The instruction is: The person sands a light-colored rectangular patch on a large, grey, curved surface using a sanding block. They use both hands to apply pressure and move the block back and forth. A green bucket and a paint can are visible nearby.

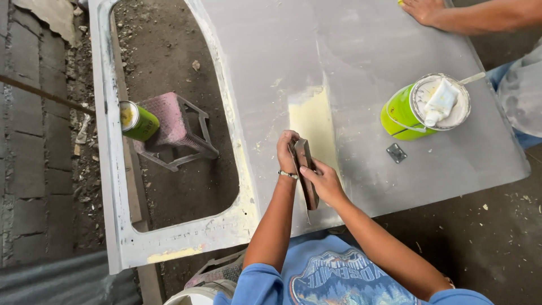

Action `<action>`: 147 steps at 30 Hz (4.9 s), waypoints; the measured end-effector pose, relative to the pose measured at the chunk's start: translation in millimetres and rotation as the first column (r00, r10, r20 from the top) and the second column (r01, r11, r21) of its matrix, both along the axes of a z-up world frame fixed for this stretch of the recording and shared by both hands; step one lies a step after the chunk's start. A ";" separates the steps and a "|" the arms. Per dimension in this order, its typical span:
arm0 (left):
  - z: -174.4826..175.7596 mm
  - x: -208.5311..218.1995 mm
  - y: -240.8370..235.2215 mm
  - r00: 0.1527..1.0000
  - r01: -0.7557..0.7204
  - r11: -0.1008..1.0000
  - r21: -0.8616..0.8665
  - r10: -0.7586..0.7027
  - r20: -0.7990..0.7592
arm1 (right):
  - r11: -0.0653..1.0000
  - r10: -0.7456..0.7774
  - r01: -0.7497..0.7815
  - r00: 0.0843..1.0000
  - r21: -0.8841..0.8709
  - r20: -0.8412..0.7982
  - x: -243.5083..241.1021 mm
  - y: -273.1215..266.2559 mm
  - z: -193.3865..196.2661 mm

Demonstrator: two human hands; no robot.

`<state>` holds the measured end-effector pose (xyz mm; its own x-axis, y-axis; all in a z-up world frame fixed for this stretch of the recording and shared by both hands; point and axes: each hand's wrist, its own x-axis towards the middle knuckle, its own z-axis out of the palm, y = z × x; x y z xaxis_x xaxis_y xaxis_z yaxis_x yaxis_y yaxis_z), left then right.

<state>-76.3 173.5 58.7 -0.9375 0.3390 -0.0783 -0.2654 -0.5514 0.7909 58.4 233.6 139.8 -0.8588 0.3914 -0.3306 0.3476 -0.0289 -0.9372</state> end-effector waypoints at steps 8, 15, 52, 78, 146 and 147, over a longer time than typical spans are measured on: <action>-13.0 9.1 20.5 0.996 -0.081 0.996 0.034 0.080 0.035 | 0.977 0.155 -0.127 0.974 0.171 -0.164 10.7 17.8 -47.5; -21.9 42.2 16.1 0.982 -0.013 0.967 -0.254 0.060 0.177 | 0.999 -0.032 0.040 0.964 -0.025 0.264 29.5 50.1 -56.4; -32.2 -90.3 44.9 0.876 -0.433 -0.147 -0.889 -0.302 -0.376 | 0.869 -0.280 0.274 0.959 -0.413 0.049 21.5 170.4 -109.7; -62.3 173.9 -41.7 0.208 -0.222 0.234 -0.946 -0.937 -0.281 | 0.906 -0.373 0.370 0.928 -0.206 0.026 5.9 126.5 -95.0; -29.3 84.2 -115.9 0.720 -0.303 -0.106 -0.947 -0.677 -0.155 | 0.021 0.355 -0.325 0.886 0.946 0.297 82.5 -4.6 -106.4; -28.4 83.8 -116.4 0.720 -0.304 -0.104 -0.947 -0.676 -0.157 | 0.018 0.355 -0.324 0.886 0.946 0.297 49.5 10.6 -109.4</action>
